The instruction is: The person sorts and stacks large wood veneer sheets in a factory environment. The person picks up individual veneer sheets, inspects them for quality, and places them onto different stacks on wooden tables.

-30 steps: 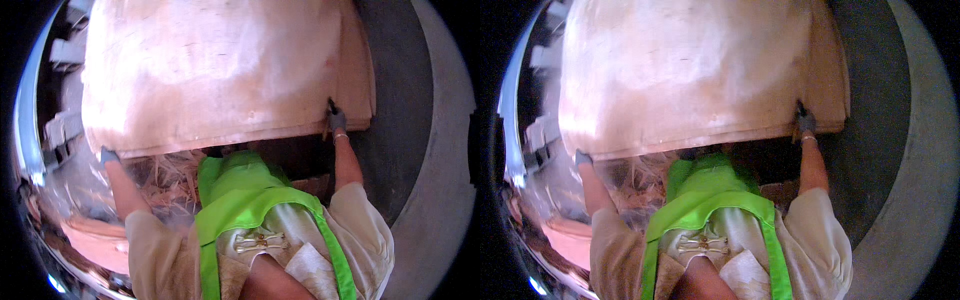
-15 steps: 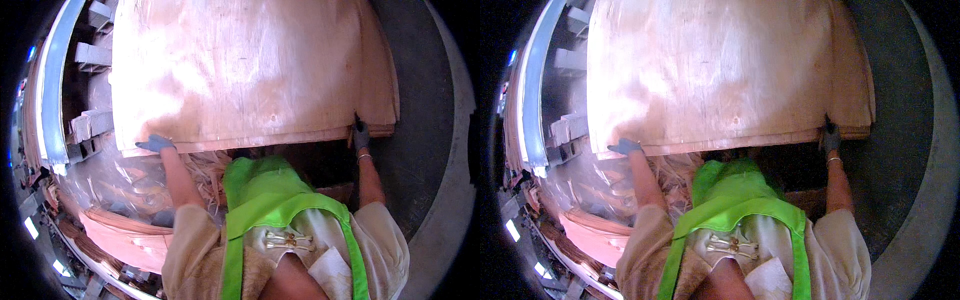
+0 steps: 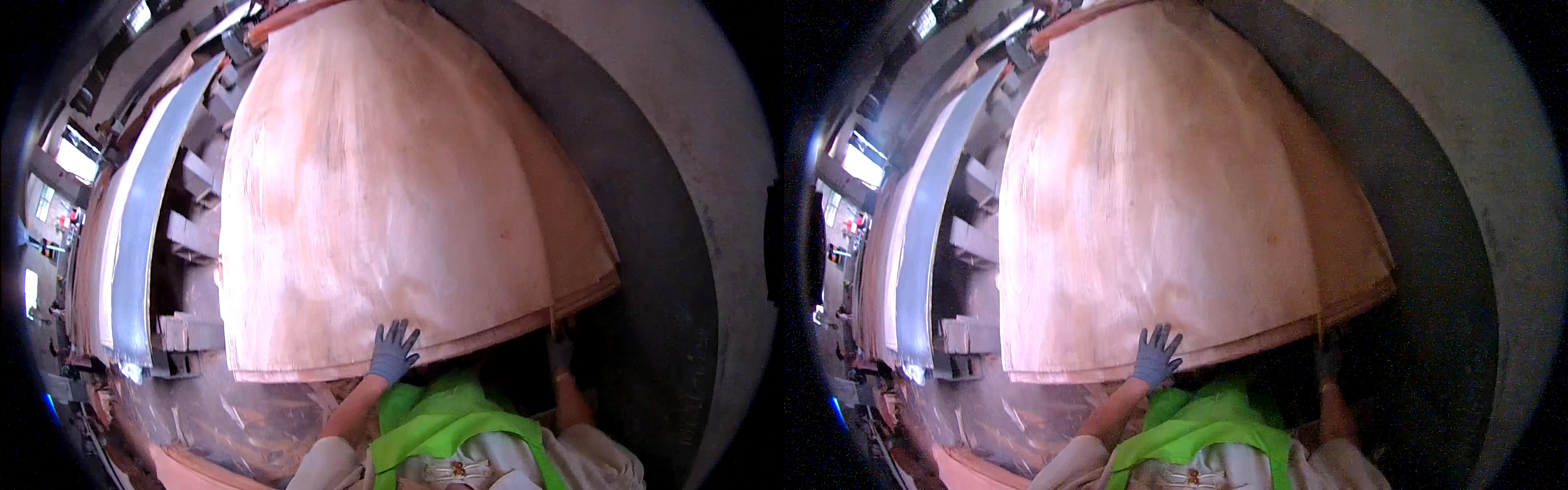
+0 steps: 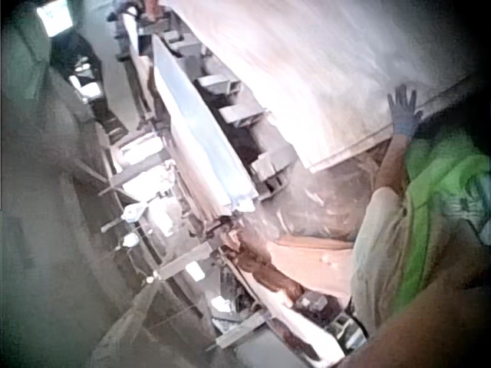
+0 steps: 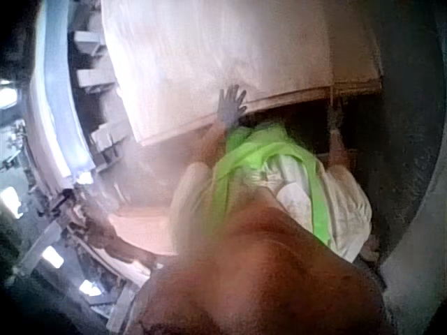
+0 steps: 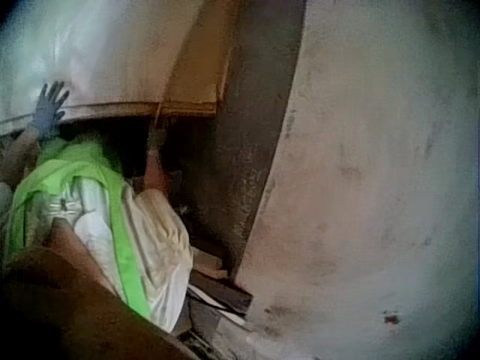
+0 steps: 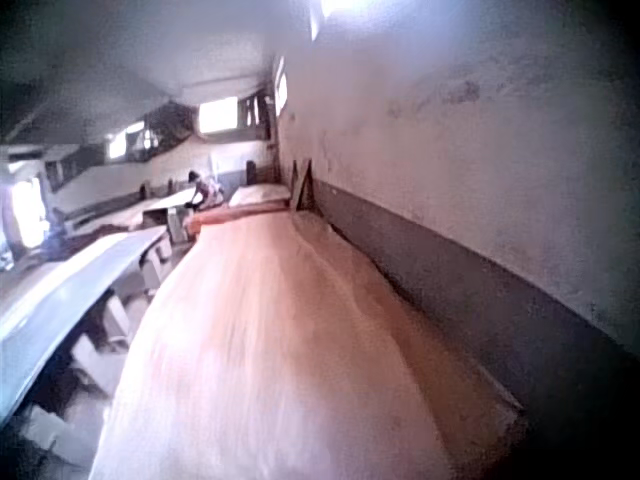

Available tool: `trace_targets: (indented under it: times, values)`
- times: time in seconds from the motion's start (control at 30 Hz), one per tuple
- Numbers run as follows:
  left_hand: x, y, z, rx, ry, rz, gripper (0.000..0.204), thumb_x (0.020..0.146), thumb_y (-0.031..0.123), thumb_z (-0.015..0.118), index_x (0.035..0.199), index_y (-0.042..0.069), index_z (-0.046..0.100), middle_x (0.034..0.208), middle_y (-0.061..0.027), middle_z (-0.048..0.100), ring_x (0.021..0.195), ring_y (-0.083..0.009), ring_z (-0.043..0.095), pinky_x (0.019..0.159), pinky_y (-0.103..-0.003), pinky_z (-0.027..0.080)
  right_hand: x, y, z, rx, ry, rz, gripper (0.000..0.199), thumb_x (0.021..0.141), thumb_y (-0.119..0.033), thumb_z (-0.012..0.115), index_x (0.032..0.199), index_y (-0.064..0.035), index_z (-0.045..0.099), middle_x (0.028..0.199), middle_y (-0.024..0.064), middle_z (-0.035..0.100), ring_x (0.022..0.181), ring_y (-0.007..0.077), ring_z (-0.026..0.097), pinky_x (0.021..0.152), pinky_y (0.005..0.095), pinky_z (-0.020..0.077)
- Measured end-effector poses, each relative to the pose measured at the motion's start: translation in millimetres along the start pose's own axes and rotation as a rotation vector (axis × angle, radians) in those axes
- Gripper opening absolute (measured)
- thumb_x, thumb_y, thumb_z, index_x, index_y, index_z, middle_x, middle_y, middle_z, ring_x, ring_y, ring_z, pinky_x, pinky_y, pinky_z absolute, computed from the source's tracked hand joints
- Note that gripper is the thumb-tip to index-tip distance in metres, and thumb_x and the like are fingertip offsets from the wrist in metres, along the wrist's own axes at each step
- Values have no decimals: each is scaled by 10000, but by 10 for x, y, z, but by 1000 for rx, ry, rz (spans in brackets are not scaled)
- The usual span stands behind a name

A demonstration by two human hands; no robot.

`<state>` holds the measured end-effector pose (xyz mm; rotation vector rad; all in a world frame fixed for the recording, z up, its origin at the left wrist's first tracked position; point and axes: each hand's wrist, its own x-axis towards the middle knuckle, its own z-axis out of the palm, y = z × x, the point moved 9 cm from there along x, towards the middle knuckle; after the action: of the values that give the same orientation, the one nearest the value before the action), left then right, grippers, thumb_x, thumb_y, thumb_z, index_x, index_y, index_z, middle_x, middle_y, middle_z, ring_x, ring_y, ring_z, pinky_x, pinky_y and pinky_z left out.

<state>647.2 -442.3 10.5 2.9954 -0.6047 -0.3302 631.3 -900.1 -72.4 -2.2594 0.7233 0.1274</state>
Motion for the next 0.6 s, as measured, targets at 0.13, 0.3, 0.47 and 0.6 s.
trace_targets:
  times: [0.13, 0.3, 0.47, 0.6]
  values:
    - [135, -35, 187, 79, 43, 24, 556, 839, 434, 478, 1340, 221, 365, 1416, -130, 271, 1311, -305, 236, 1035, -552, 144, -718, 348, -365, -21, 46, 222, 435, 863, -221, 531, 1223, 18, 481, 1229, 170, 495, 1118, 283, 465, 938, 360, 367]
    - [126, 37, 171, 84, 23, 36, 536, 850, 418, 462, 1338, 216, 371, 1420, -138, 260, 1310, -309, 236, 1035, -553, 135, -1229, 768, -1087, -51, 101, 283, 398, 873, -228, 507, 1198, 2, 504, 1196, 169, 518, 1091, 278, 487, 932, 362, 376]
    - [156, 106, 67, 76, -30, 9, 602, 844, 446, 463, 1344, 130, 351, 1422, -180, 233, 1319, -345, 197, 1035, -564, 118, -1402, 551, -2278, -194, 257, 200, 367, 883, -236, 484, 1173, -14, 527, 1164, 167, 541, 1065, 274, 508, 926, 364, 385]
    - [293, 362, -46, 27, 38, 86, 695, 811, 472, 503, 1320, 25, 348, 1414, -220, 224, 1323, -371, 168, 1038, -575, 86, -1428, -54, -2993, -279, 403, 86, 348, 891, -242, 465, 1153, -27, 546, 1138, 166, 559, 1043, 270, 525, 921, 366, 393]
